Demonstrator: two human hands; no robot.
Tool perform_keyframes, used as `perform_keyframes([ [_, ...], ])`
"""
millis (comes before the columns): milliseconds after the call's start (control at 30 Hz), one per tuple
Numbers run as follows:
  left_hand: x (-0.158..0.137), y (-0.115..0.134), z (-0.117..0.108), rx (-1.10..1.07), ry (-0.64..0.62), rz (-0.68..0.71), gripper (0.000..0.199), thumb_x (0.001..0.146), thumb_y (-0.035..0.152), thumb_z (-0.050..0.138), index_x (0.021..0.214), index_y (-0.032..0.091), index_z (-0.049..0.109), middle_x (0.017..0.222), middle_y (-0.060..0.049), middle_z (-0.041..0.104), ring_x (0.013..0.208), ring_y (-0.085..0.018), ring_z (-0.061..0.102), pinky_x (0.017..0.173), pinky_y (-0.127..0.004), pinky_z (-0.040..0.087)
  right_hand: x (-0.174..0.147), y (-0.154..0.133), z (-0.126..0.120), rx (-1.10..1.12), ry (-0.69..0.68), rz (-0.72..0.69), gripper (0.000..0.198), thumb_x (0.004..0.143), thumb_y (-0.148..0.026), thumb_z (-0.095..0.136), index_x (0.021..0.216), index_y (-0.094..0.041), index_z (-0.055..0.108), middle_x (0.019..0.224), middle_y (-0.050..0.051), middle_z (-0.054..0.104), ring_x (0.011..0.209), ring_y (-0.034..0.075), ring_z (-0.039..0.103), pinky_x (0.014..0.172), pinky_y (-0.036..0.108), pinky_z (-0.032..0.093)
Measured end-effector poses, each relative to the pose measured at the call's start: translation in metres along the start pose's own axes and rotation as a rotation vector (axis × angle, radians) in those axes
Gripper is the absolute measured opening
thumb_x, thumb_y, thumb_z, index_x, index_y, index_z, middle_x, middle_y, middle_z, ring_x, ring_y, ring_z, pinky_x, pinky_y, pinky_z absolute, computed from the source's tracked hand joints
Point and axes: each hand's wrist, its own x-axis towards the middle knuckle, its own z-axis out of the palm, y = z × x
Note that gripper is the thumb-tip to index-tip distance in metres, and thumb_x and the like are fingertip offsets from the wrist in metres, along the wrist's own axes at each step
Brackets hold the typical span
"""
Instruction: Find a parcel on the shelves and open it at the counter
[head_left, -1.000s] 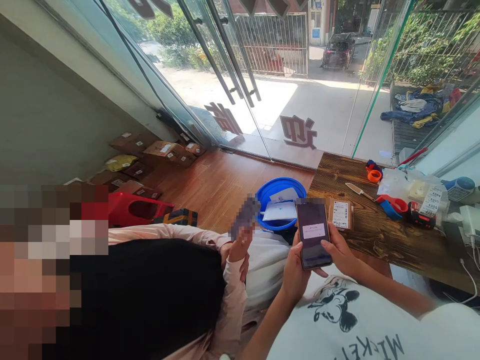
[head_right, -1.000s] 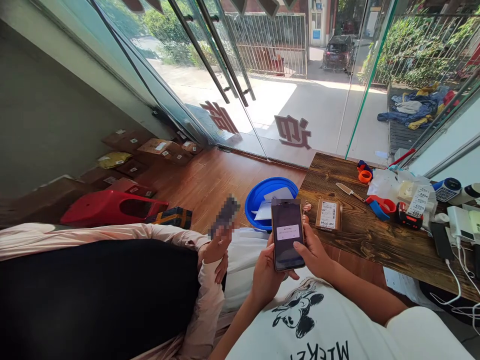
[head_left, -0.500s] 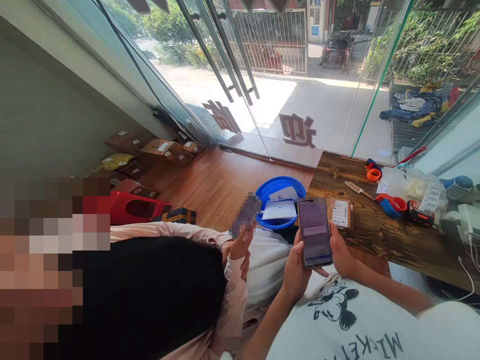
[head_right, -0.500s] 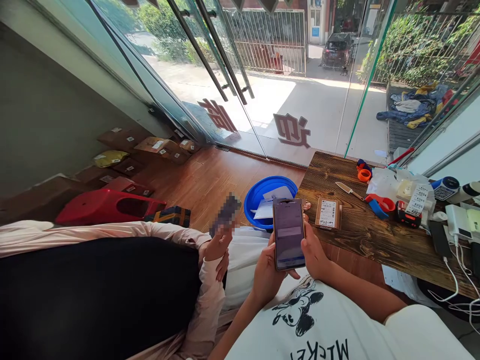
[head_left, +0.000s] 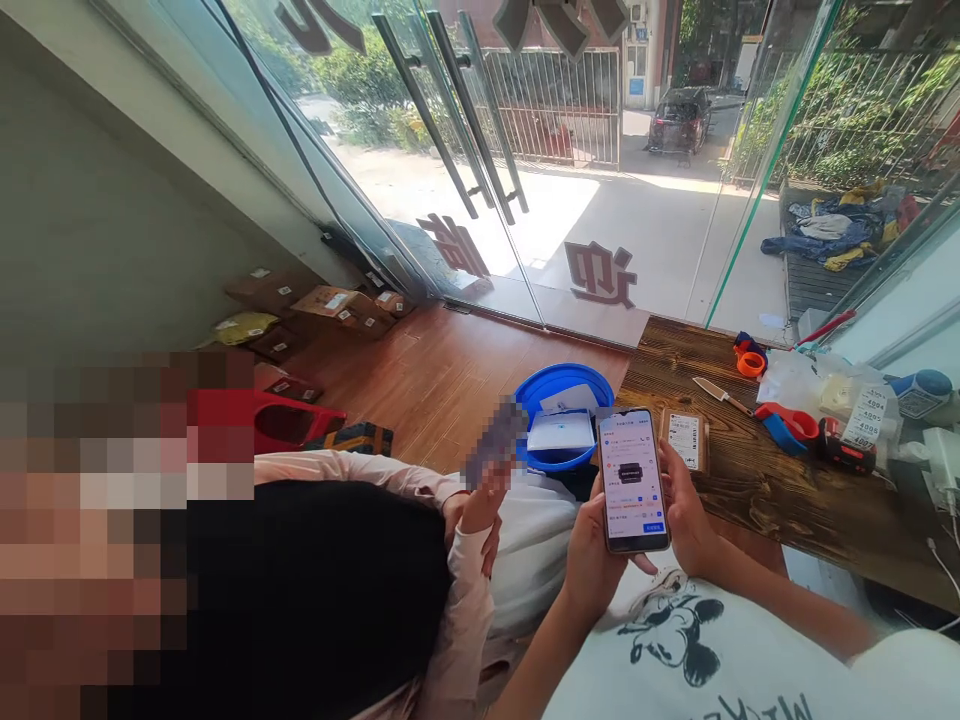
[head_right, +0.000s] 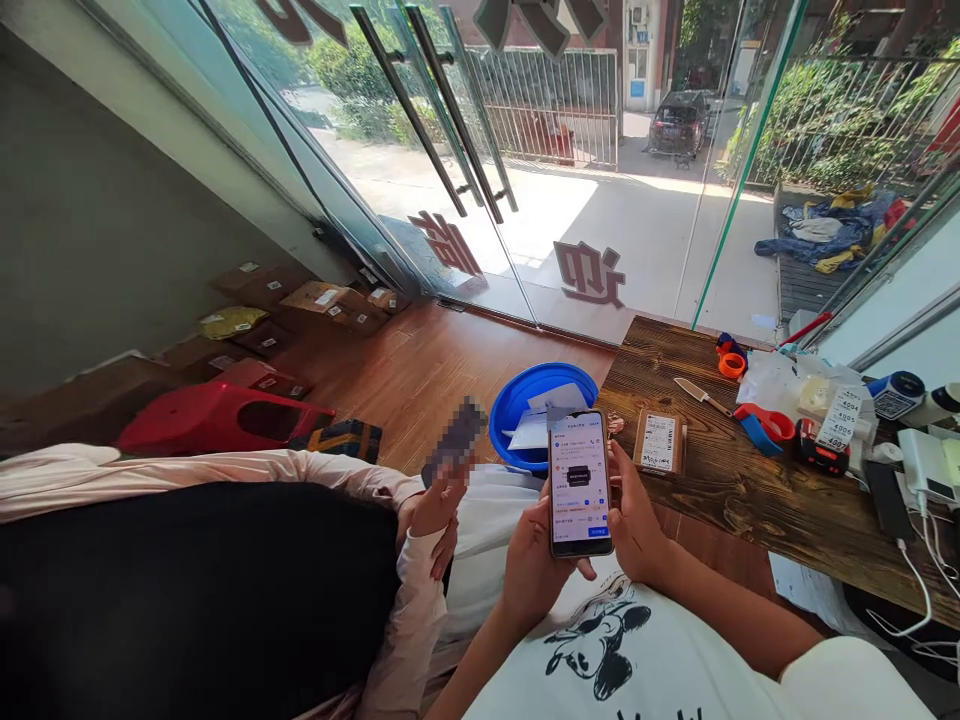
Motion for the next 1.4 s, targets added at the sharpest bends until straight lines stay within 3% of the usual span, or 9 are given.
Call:
perform_keyframes([
  [133,0.004,-0.004,-0.007,-0.051,-0.047,0.018,0.064,0.092,0.042,0.065,0.154,0.032,0.05,0.116,-0.011,0.075,0.092,-0.031,0.077,0.044,-0.026,0.061,0.001,-0.008,-0.008,-0.381,0.092,-0.296,0.072,0.102,-0.067,0.028,0.165,-0.032,0.022,0.162,0.016,0.025,0.144,0.041,0.038,0.109,0.066,0.046],
  [233,0.005,-0.006,-0.01,-0.087,-0.058,0.021,0.063,0.095,0.038,0.063,0.155,0.033,0.048,0.116,-0.011,0.076,0.089,-0.029,0.077,0.044,-0.024,0.06,0.005,-0.022,-0.009,-0.602,0.106,-0.314,0.064,0.105,-0.062,0.023,0.165,-0.039,0.023,0.167,0.012,0.009,0.15,0.044,0.022,0.111,0.072,0.037],
  [333,0.004,-0.007,-0.011,-0.116,-0.067,0.02,0.064,0.096,0.037,0.061,0.157,0.033,0.045,0.114,-0.01,0.077,0.085,-0.028,0.078,0.045,-0.024,0.061,0.01,-0.035,-0.007,-0.701,0.092,-0.286,0.061,0.106,-0.058,0.021,0.165,-0.042,0.021,0.167,0.011,0.006,0.151,0.044,0.018,0.111,0.073,0.034],
  [500,0.001,-0.006,-0.012,-0.13,-0.052,0.022,0.069,0.096,0.036,0.062,0.16,0.031,0.039,0.121,-0.013,0.076,0.087,-0.029,0.078,0.047,-0.026,0.064,0.013,-0.04,-0.003,-0.721,0.119,-0.253,0.06,0.107,-0.057,0.021,0.165,-0.043,0.019,0.165,0.011,0.01,0.15,0.045,0.017,0.109,0.075,0.035],
  [800,0.0,-0.009,-0.019,-0.13,-0.032,0.031,0.069,0.094,0.038,0.064,0.159,0.032,0.042,0.123,-0.013,0.074,0.095,-0.031,0.077,0.047,-0.026,0.063,0.013,-0.033,0.0,-0.702,0.093,-0.251,0.058,0.107,-0.057,0.024,0.163,-0.04,0.029,0.166,0.01,0.012,0.152,0.041,0.019,0.114,0.071,0.034],
  [1033,0.0,-0.011,-0.019,-0.092,-0.043,0.069,0.057,0.098,0.036,0.057,0.154,0.028,0.048,0.113,-0.01,0.077,0.092,-0.03,0.077,0.045,-0.028,0.063,0.007,-0.027,-0.007,-0.667,0.119,-0.438,0.049,0.108,-0.048,0.031,0.149,-0.035,0.053,0.169,0.008,0.013,0.151,0.038,0.023,0.114,0.067,0.031],
  [1133,-0.001,-0.01,-0.019,-0.09,-0.048,0.068,0.046,0.1,0.034,0.053,0.146,0.026,0.055,0.112,-0.009,0.077,0.09,-0.031,0.077,0.044,-0.029,0.063,0.005,-0.022,-0.009,-0.675,0.132,-0.429,0.046,0.108,-0.045,0.032,0.14,-0.033,0.063,0.169,0.007,0.016,0.148,0.037,0.026,0.114,0.065,0.03],
  [1233,0.0,-0.01,-0.02,-0.111,-0.059,0.056,0.044,0.102,0.034,0.05,0.145,0.023,0.055,0.11,-0.011,0.077,0.093,-0.032,0.078,0.046,-0.03,0.064,0.003,-0.02,-0.009,-0.663,0.161,-0.395,0.049,0.108,-0.047,0.03,0.143,-0.032,0.061,0.166,0.009,0.021,0.147,0.038,0.027,0.113,0.066,0.032],
  [1400,0.001,-0.007,-0.02,-0.166,-0.074,0.007,0.057,0.102,0.035,0.049,0.157,0.022,0.038,0.11,-0.014,0.077,0.098,-0.034,0.077,0.047,-0.032,0.065,0.002,-0.016,-0.007,-0.595,0.18,-0.35,0.053,0.108,-0.053,0.026,0.153,-0.036,0.047,0.163,0.01,0.026,0.148,0.038,0.028,0.113,0.068,0.034],
])
